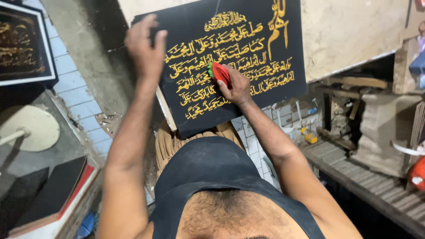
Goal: The person wipes the surface of black panels with gold Arabic calligraphy using a red cloth. They handle multiple panels one at a time, flipping them over to clean both sides, and stack the cleaned panels on the table.
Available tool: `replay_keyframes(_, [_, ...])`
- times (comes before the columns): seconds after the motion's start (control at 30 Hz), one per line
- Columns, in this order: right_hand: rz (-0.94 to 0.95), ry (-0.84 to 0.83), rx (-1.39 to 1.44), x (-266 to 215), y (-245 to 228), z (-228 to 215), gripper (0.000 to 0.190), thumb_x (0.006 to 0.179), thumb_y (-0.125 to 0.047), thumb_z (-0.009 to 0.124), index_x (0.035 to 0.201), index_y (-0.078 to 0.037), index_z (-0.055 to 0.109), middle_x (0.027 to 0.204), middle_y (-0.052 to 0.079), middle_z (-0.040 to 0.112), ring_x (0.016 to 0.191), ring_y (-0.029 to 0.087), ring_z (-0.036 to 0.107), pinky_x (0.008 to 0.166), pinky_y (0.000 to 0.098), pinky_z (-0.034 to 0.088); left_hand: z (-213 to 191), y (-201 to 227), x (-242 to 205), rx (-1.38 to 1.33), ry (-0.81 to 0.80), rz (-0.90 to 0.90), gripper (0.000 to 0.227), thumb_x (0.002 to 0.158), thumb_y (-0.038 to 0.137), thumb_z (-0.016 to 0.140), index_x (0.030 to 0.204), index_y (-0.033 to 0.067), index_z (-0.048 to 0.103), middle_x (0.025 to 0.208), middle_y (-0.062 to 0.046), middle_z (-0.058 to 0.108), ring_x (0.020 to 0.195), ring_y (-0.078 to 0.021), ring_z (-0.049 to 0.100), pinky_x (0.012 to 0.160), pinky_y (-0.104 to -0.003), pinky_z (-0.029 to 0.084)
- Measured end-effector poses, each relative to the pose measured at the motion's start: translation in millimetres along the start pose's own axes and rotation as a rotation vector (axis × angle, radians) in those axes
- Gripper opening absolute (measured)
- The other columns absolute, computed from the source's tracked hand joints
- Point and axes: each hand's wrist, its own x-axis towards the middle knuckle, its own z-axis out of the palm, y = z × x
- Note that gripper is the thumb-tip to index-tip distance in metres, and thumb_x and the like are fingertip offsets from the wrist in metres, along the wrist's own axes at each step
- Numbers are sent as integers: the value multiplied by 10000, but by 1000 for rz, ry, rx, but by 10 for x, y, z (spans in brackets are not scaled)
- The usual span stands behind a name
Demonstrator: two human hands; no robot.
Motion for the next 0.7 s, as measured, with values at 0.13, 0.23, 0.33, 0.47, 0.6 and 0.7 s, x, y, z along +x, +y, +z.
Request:
replay_keyframes(0.13, [-7, 11, -27, -22, 20, -3, 437, 986, -283, 713, 1306, -6, 604, 1071, 174, 726, 864, 283, 753, 739, 357, 620, 721, 425, 395, -45, -208, 112, 275, 910, 191, 885, 1136, 91, 767, 1067, -60, 708, 1059, -283, 644, 930, -428, 500])
replay_keyframes(0.23, [14, 20, -6, -19, 24, -17, 440, 986, -290, 719, 1306, -9, 607, 1036, 157, 722, 827, 263, 743, 718, 354, 615, 1178, 588, 572, 49, -208, 165, 306, 807, 219, 913, 1030, 71, 766, 1023, -90, 690, 1031, -322, 619, 892, -447, 487])
replay_keyframes(0.33, [48, 8, -6, -20, 26, -50, 439, 955, -295, 747, 1283, -27, 631, 939, 129, 702, 739, 247, 713, 654, 358, 592, 1439, 656, 618, 223, -207, 178, 280, 741, 254, 922, 896, 84, 760, 978, -107, 680, 990, -346, 605, 837, -480, 482])
replay_keyframes(0.47, [47, 17, -13, 2, 50, -87, 469, 925, -310, 773, 1279, -38, 630, 883, 107, 663, 703, 258, 676, 625, 370, 563, 1625, 632, 592, 330, -173, 208, 169, 772, 152, 862, 800, 64, 720, 888, -119, 657, 905, -344, 610, 770, -523, 462])
replay_keyframes(0.6, [54, 19, -13, -10, 13, -96, 476, 916, -312, 785, 1282, -45, 639, 870, 90, 656, 699, 244, 676, 620, 361, 562, 1803, 531, 600, 364, -108, 205, 93, 766, 113, 772, 769, 54, 699, 785, -108, 646, 794, -347, 624, 674, -544, 444])
replay_keyframes(0.7, [71, 9, -24, -4, 30, -116, 481, 900, -315, 797, 1266, -45, 641, 840, 84, 642, 681, 241, 666, 605, 365, 554, 1889, 435, 741, 412, -232, 77, 148, 795, 206, 727, 770, 63, 694, 765, -120, 643, 759, -358, 633, 687, -531, 482])
